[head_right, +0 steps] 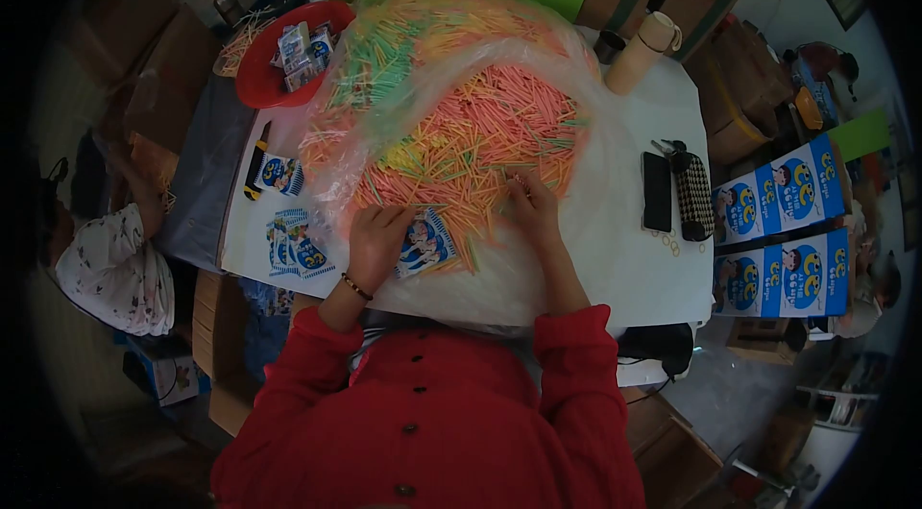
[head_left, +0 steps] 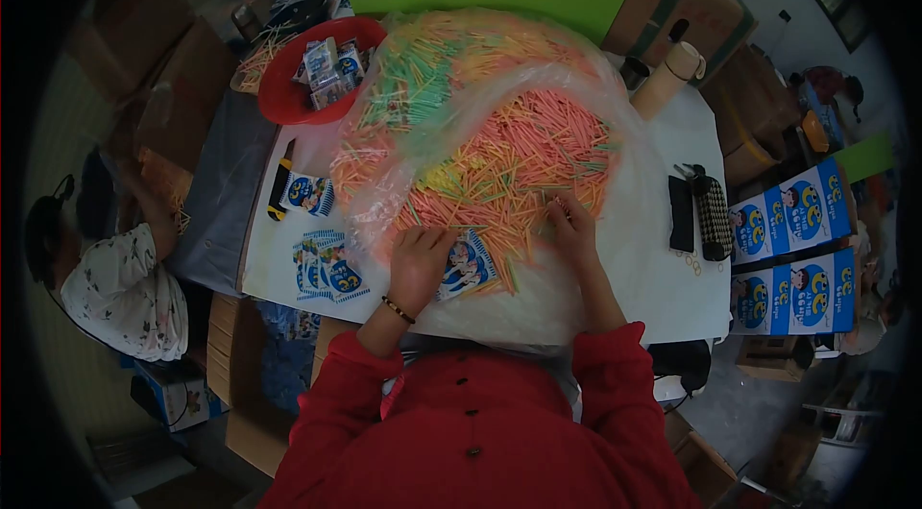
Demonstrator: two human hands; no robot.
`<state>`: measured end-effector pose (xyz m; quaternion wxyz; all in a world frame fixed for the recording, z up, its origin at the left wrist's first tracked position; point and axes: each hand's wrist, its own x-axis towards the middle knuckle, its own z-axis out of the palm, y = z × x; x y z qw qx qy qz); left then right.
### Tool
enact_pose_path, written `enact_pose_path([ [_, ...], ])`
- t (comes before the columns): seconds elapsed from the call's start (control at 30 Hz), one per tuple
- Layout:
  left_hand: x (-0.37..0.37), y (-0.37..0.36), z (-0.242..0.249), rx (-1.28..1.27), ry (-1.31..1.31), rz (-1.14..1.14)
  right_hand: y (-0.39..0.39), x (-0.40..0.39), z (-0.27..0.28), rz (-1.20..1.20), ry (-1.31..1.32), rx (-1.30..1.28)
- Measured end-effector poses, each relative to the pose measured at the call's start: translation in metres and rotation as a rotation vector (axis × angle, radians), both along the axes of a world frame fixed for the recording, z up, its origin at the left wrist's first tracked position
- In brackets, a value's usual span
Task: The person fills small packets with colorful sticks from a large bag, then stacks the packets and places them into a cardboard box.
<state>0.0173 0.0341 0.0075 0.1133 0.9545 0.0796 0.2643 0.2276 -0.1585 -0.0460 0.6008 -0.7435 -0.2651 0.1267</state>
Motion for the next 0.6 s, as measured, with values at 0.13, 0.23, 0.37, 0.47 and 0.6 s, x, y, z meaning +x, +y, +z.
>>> enact_pose_path([
  [0.13, 0.001, -0.001, 0.005, 0.017, -0.172, 0.005, -0.001, -0.003, 0.003, 0.022, -0.013, 0.09],
  [0.23, 0.001, 0.001, -0.002, -0.915, -0.052, 0.164, 0.001, 0.009, 0.007, -0.156, 0.343, 0.434],
  [0.37, 0.007, 0.004, 0.003, -2.006, -0.278, -0.133, 0.0, 0.026, -0.008, -0.212, 0.895, 0.826],
  [0.47, 0.009, 0.0, 0.003, -2.275, -0.141, -0.122, 0.007, 0.01, 0.012, -0.196, 0.787, 0.774],
  [0.6, 0.006, -0.011, -0.009, -2.39, -0.033, -0.115, 0.0, -0.004, -0.002, 0.018, 0.176, 0.206],
])
